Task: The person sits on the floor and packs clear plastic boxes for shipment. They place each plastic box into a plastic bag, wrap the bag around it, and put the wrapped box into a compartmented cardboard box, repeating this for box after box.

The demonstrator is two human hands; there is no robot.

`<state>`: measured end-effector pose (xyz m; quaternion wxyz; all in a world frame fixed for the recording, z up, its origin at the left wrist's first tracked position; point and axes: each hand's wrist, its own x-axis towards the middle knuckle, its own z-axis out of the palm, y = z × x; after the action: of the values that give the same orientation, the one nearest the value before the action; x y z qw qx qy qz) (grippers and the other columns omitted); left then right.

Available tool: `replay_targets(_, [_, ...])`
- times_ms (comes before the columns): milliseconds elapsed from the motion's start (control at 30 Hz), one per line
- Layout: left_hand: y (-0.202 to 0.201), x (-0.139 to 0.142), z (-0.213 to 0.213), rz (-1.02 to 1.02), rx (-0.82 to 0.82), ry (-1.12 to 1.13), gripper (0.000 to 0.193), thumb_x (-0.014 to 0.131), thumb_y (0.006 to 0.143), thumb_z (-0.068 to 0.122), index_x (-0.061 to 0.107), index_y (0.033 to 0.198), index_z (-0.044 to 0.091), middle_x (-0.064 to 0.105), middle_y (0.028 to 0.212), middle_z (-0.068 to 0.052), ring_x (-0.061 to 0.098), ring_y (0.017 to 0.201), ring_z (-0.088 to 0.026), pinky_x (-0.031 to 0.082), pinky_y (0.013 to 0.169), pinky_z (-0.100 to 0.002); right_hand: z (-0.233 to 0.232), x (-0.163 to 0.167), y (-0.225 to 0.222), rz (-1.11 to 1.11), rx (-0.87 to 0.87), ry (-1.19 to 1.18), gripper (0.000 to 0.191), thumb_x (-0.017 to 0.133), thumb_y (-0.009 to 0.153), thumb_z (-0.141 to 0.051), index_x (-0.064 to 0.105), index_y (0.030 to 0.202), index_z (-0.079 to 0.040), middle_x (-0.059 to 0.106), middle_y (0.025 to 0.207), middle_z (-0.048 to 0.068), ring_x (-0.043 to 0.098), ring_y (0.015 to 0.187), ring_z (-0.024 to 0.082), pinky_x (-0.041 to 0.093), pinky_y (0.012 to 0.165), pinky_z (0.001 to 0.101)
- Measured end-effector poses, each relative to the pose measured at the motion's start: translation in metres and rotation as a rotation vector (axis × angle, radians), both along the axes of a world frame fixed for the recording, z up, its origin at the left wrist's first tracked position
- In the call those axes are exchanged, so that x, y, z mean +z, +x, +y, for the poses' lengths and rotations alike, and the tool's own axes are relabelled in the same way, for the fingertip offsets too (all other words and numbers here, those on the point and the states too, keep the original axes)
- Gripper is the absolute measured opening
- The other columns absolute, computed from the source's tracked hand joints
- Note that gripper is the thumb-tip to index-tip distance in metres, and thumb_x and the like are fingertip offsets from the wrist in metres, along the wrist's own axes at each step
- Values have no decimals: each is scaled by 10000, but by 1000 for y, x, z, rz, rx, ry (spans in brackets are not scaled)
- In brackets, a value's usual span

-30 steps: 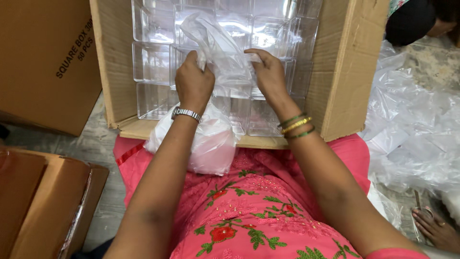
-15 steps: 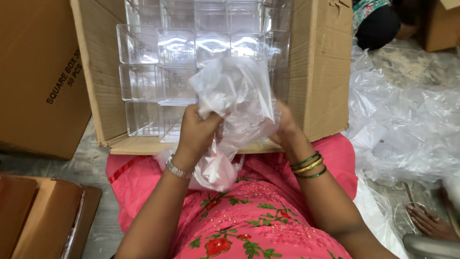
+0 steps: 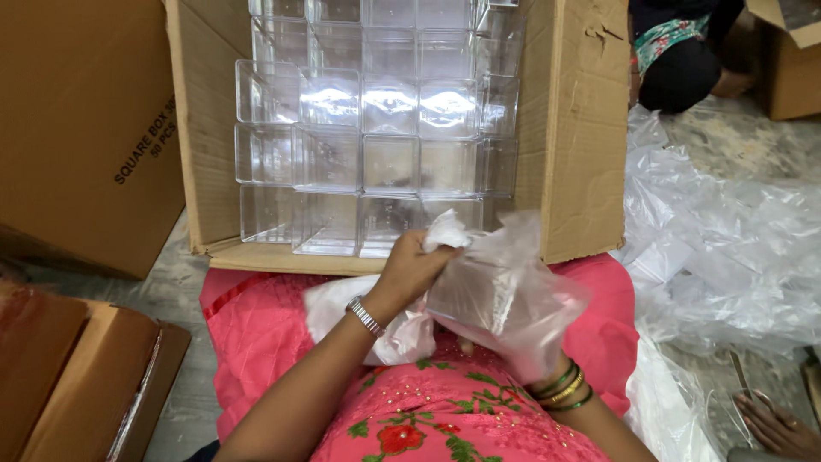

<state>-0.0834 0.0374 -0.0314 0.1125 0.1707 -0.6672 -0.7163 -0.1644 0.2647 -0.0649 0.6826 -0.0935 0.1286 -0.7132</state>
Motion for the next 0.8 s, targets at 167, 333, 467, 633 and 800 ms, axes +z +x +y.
replay_targets(167, [-18, -27, 14, 86, -137, 45, 143, 736, 862, 172, 750, 884, 31, 700, 756, 14, 595, 632, -57, 491, 562, -266, 43, 0, -1, 22, 12, 20, 779, 484, 907, -648, 406, 1477, -123, 493, 1403, 213, 569, 1158, 462, 515, 972, 596])
replay_targets(333, [-15, -39, 36, 116, -142, -242, 199, 749, 879, 170, 765, 1003, 15, 762, 848, -43, 662, 755, -80, 551, 689, -275, 61, 9, 9, 300, 38, 94, 648, 541, 933, -520, 475, 1399, -75, 512, 1287, 178, 581, 1093, 397, 529, 946, 573])
replay_targets(467, [3, -19, 22, 111, 1, 80, 276, 768, 875, 206, 720, 1089, 37, 784, 953, -26, 750, 871, -113, 629, 820, -296, 61, 16, -46, 465, -539, 186, 543, 586, 953, -418, 530, 1337, -38, 526, 1194, 151, 591, 1041, 345, 541, 925, 555])
replay_targets(633, [44, 10, -13, 343, 124, -266, 519, 853, 743, 152, 612, 1177, 0, 679, 1092, -31, 640, 948, -109, 527, 842, -245, 121, 21, -188, 535, -1538, 506, 412, 643, 979, -290, 598, 1259, 9, 545, 1078, 116, 603, 975, 281, 556, 900, 533])
replay_targets(800, [69, 15, -33, -35, 384, -63, 331, 726, 1001, 246, 655, 1111, -58, 635, 877, -106, 538, 695, -179, 420, 589, -349, 170, -4, -276, 549, -2063, 997, 641, 691, 932, -418, 512, 1299, 76, 592, 1347, 213, 627, 1230, 327, 520, 1060, 494])
